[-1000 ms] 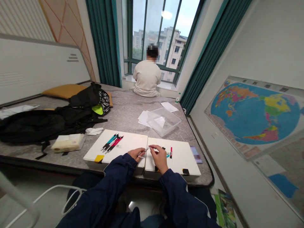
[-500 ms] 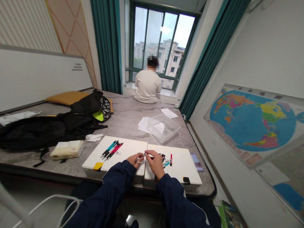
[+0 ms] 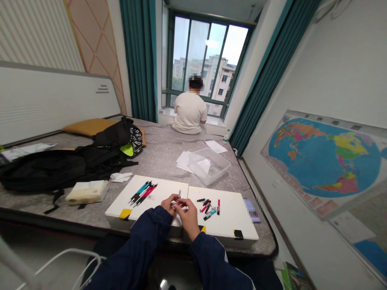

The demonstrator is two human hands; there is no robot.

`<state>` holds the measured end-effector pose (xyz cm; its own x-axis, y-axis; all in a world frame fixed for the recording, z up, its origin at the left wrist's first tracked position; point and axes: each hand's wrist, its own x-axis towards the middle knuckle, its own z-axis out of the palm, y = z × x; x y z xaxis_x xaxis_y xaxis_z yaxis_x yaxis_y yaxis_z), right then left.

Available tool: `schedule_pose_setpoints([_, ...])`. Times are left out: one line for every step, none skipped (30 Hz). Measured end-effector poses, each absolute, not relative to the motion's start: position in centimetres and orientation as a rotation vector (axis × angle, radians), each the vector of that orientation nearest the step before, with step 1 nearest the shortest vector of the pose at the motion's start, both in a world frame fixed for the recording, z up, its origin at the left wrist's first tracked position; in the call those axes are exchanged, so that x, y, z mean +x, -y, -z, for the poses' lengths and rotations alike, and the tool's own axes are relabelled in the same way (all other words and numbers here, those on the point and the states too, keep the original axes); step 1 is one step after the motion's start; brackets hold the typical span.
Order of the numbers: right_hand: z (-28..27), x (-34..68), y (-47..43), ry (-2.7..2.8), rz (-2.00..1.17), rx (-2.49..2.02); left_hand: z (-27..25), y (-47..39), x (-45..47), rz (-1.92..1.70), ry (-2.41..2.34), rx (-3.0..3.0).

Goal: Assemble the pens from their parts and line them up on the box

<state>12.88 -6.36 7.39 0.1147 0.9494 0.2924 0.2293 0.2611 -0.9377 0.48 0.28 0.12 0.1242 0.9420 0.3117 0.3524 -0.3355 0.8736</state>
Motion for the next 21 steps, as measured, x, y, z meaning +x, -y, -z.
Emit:
schedule_pose_setpoints([-7.3, 12.4, 6.3, 1.395, -0.768, -1.208, 0.1, -0.4, 0.4, -1.177, -1.259, 1.779])
schedule_pose_setpoints([-7.1, 12.1, 6.2, 1.425, -0.751, -1.207, 0.2, -0.5, 0.3, -1.153, -1.268, 1.783])
schedule_pose_setpoints([-7.0, 11.8, 6.1, 1.458, -0.736, -1.209, 0.4, -0.6, 0.2, -1.135, -1.280, 1.788])
schedule_pose_setpoints([-6.9, 11.6, 6.0, 1.490, -0.724, -1.215, 0.4, -0.6, 0.1, -1.124, -1.290, 1.795])
schedule_pose_setpoints([-6.8, 11.4, 5.8, 1.519, -0.712, -1.225, 0.5, -0.7, 0.0, -1.120, -1.300, 1.804])
schedule_pose_setpoints([-6.7, 11.3, 5.7, 1.542, -0.698, -1.240, 0.5, -0.7, 0.0, -1.122, -1.306, 1.810])
schedule_pose_setpoints([-6.7, 11.3, 5.6, 1.561, -0.679, -1.258, 0.5, -0.7, 0.0, -1.126, -1.308, 1.810])
schedule_pose_setpoints([-6.6, 11.3, 5.6, 1.579, -0.656, -1.278, 0.5, -0.7, 0.0, -1.130, -1.307, 1.805])
schedule_pose_setpoints([-6.6, 11.3, 5.5, 1.599, -0.633, -1.297, 0.4, -0.7, 0.0, -1.135, -1.307, 1.797])
schedule_pose_setpoints([-6.7, 11.3, 5.4, 1.618, -0.609, -1.313, 0.4, -0.6, 0.1, -1.141, -1.311, 1.791])
schedule_pose_setpoints([-6.8, 11.4, 5.4, 1.638, -0.584, -1.325, 0.3, -0.5, 0.1, -1.145, -1.315, 1.790])
schedule_pose_setpoints([-6.9, 11.4, 5.4, 1.658, -0.559, -1.332, 0.2, -0.4, 0.2, -1.151, -1.323, 1.792])
schedule_pose_setpoints([-7.0, 11.5, 5.4, 1.681, -0.534, -1.332, 0.1, -0.3, 0.2, -1.160, -1.334, 1.796])
schedule_pose_setpoints([-7.2, 11.6, 5.5, 1.705, -0.512, -1.326, 0.0, -0.3, 0.2, -1.171, -1.343, 1.802])
schedule_pose_setpoints([-7.3, 11.7, 5.5, 1.728, -0.493, -1.316, -0.2, -0.2, 0.2, -1.180, -1.346, 1.810])
schedule_pose_setpoints([-7.4, 11.8, 5.6, 1.748, -0.479, -1.304, -0.3, -0.1, 0.2, -1.189, -1.343, 1.818])
schedule_pose_setpoints([-7.5, 11.9, 5.7, 1.761, -0.472, -1.292, -0.5, -0.1, 0.2, -1.198, -1.335, 1.825])
schedule_pose_setpoints([-7.6, 12.0, 5.7, 1.765, -0.470, -1.280, -0.6, -0.1, 0.2, -1.205, -1.320, 1.833])
schedule_pose_setpoints([-7.6, 12.1, 5.7, 1.751, -0.473, -1.268, -0.7, 0.0, 0.2, -1.209, -1.304, 1.839])
schedule_pose_setpoints([-7.7, 12.2, 5.7, 1.718, -0.485, -1.254, -0.8, 0.0, 0.2, -1.211, -1.294, 1.843])
schedule_pose_setpoints([-7.8, 12.4, 5.6, 1.667, -0.512, -1.237, -0.9, 0.0, 0.2, -1.209, -1.295, 1.848])
